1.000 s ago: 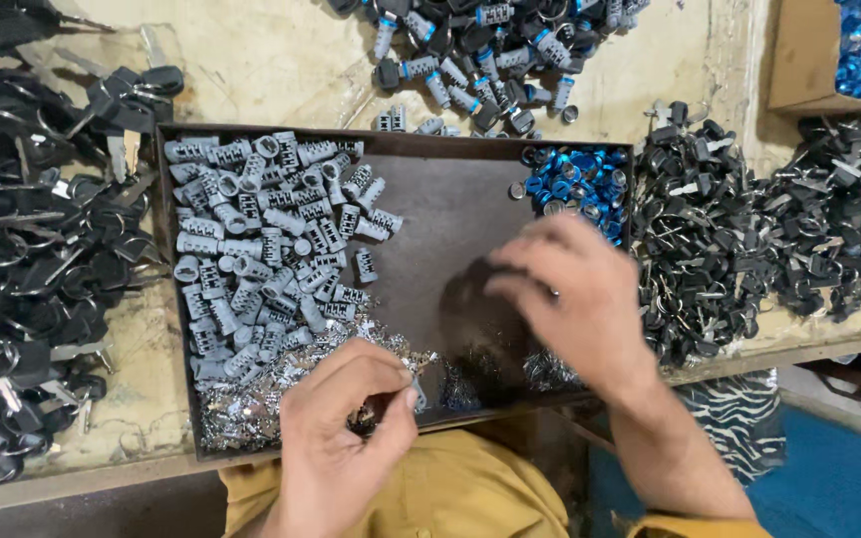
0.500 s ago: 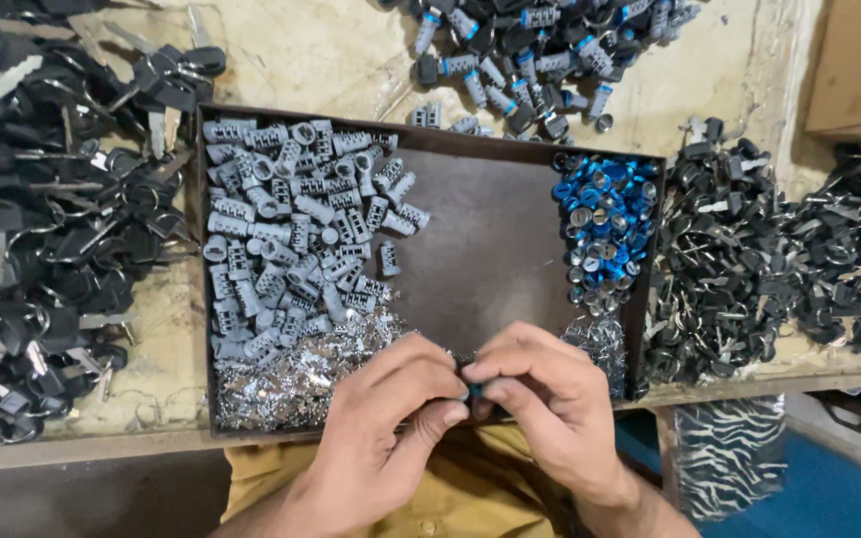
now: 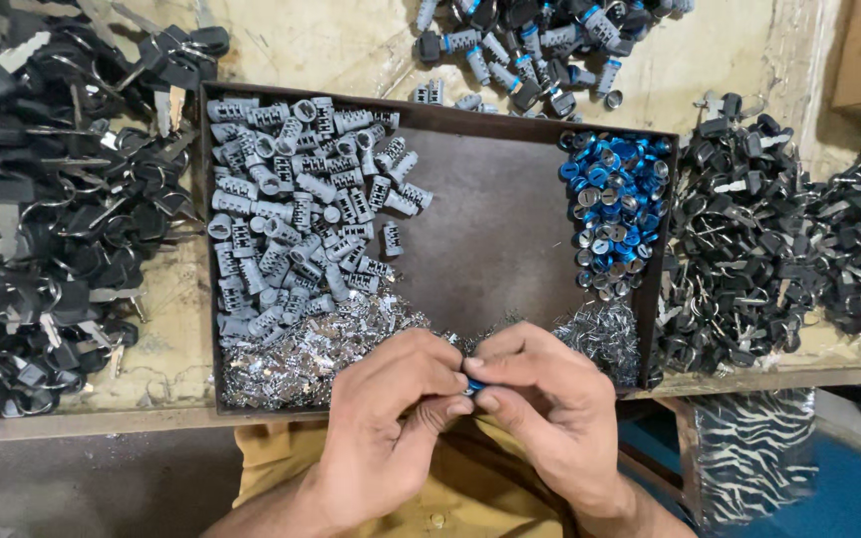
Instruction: The person sits at a workbench with a tray of lock cylinder parts and picks small gray lock plugs and blue caps one at a time, fitting the caps onto the plugs by hand and placing the assembled units back into the tray, working among piles of keys and metal shavings.
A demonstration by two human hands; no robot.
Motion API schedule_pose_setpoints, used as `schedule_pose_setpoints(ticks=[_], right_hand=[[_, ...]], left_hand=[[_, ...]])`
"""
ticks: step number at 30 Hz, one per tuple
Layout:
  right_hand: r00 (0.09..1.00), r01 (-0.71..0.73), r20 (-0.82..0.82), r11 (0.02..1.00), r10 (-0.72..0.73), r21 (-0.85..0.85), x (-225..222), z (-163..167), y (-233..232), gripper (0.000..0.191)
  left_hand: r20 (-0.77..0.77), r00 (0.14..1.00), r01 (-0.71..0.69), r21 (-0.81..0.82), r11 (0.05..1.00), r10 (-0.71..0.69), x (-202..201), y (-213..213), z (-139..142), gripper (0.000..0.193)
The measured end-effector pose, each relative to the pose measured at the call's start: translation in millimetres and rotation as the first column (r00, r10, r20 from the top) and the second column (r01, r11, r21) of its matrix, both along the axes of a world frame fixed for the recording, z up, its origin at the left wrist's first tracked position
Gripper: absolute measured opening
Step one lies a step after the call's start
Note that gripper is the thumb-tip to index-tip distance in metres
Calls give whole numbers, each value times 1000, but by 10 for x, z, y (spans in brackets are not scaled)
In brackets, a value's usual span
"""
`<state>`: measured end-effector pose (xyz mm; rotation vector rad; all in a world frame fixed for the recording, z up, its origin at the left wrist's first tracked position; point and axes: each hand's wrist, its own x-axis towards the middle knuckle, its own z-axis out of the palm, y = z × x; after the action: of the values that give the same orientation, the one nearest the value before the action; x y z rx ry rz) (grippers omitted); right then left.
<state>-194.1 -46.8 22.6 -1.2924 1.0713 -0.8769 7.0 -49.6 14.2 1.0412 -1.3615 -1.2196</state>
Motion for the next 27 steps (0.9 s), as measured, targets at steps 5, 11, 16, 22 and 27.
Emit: schedule_pose_setpoints(ticks=[5, 11, 16, 22, 27], right_hand=[[957, -180, -275, 932, 92, -315, -7, 127, 0, 59], [890, -127, -420, 790, -176, -599, -136, -23, 89, 51], [821, -116, -502, 781, -273, -614, -256, 23, -131, 49], [342, -90, -759, 784, -555, -614, -1313, 113, -977, 52], [323, -205, -810, 799, -490, -565, -1506, 64, -1201, 35]], left_hand=[[-424, 906, 219, 437, 872, -15, 98, -37, 76, 55], [-637, 770, 424, 555, 715, 38, -175, -123, -69, 54], [-474, 878, 280, 623, 730, 67, -288, -90, -306, 17], [-237, 971, 66, 442, 894, 45, -89, -111, -347, 20], [-240, 971, 82, 403, 912, 18, -138, -74, -335, 19]])
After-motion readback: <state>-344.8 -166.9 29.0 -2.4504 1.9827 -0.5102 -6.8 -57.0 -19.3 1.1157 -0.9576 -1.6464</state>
